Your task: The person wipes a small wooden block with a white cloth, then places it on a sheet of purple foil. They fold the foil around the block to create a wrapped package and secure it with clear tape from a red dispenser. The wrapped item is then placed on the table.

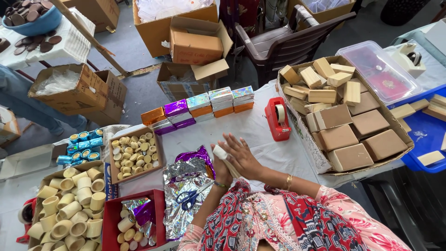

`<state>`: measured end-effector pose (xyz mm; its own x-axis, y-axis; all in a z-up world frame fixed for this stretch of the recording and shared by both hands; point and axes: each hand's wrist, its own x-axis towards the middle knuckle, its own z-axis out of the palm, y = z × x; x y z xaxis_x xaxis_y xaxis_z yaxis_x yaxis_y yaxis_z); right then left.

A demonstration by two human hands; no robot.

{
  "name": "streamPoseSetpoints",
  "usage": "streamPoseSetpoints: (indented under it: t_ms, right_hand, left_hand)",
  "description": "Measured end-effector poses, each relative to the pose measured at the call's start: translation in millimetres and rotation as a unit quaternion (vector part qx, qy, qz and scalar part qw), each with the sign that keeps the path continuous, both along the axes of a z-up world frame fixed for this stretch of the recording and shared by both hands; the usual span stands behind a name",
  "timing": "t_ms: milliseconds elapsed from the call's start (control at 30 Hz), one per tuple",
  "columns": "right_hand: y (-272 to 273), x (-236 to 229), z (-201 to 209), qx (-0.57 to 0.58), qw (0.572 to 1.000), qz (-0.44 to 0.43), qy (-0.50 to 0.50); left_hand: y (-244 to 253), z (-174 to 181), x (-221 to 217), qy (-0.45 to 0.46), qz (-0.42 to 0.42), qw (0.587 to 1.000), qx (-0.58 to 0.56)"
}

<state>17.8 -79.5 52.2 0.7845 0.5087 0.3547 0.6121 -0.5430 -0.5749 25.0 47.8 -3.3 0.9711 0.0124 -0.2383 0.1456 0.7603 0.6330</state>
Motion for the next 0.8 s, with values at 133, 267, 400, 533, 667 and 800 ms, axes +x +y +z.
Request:
streamPoseSetpoints:
  t_ms: [133, 267, 400, 533, 667, 800]
  right_hand:
    - [-1.0, -12.2, -14.6, -0.016, 0.999, 0.041, -0.012]
    - [6.0, 10.5, -8.1, 0.012, 0.999, 0.008, -0.038]
    - [2.2, 36.3, 0.6, 0.088, 0.978, -0.068, 0.175]
    - [0.4, 52.5, -18.9, 0.243, 0.954, -0.036, 0.173]
    - [-2.1, 49.5, -5.4, 0.267, 0.934, -0.016, 0.235]
    - [-6.7, 62.7, -18.9, 0.389, 0.875, -0.051, 0.285]
  left_hand:
    - [14.9, -41.6, 13.3, -0.094, 0.036, 0.995, -0.007]
    - [-5.8, -36.4, 2.3, -0.005, 0.029, 0.996, 0.084]
    - [-19.5, 0.3, -17.1, 0.004, -0.068, 0.994, 0.080]
    - [-17.7, -16.6, -8.5, -0.042, -0.092, 0.973, 0.206]
    - [-14.0, -15.5, -9.7, -0.061, -0.097, 0.969, 0.219]
    - [-10.5, -15.8, -13.2, -0.090, -0.206, 0.939, 0.261]
